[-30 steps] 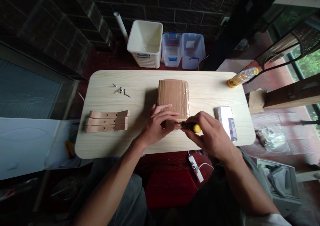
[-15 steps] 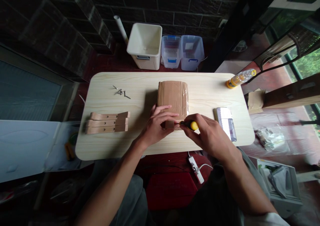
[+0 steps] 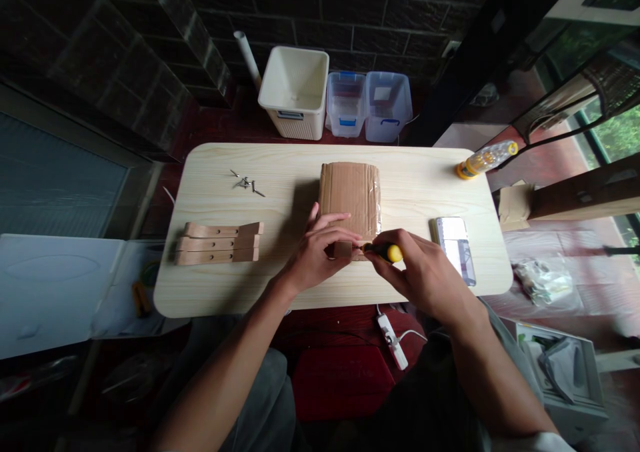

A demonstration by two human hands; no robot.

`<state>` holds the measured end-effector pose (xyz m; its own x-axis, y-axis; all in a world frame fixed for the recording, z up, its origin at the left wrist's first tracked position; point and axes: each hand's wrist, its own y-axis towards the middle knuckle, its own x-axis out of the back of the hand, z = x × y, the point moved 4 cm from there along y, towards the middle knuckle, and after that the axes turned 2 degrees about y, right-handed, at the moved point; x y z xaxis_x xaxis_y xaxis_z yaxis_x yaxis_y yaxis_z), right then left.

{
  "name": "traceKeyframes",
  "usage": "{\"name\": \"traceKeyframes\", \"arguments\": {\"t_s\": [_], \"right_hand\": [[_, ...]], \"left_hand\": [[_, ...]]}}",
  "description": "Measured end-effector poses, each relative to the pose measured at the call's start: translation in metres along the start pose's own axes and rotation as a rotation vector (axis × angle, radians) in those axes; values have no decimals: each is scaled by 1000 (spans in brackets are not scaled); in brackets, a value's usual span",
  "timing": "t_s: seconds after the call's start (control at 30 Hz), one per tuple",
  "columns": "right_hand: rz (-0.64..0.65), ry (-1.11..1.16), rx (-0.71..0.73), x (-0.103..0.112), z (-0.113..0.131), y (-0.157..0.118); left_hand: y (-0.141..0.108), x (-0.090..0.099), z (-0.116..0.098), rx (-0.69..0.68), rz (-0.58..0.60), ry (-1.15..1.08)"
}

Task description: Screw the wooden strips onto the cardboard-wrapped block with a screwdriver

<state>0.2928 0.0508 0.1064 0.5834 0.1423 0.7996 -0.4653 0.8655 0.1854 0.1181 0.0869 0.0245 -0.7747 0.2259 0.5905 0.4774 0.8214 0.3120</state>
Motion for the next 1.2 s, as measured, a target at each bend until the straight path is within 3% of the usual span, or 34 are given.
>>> {"name": "traceKeyframes", "arguments": {"t_s": [0.43,0.7,0.87,1.0,1.2], "right_hand": [[-7,12,-8,1,0,2],[52,33,11,13,5,16],[68,153,41,7,6,17],[102,272,-20,-3,3,11],[52,353,22,5,8,18]], "left_hand": [[0,-2,4,4,-12,-19],[-4,-3,7,17,-46,-118],[-4,-2,8,32,-22,-81],[-4,-2,8,21,-28,-79],[-5,-2,9,33,-56,-91]]}}
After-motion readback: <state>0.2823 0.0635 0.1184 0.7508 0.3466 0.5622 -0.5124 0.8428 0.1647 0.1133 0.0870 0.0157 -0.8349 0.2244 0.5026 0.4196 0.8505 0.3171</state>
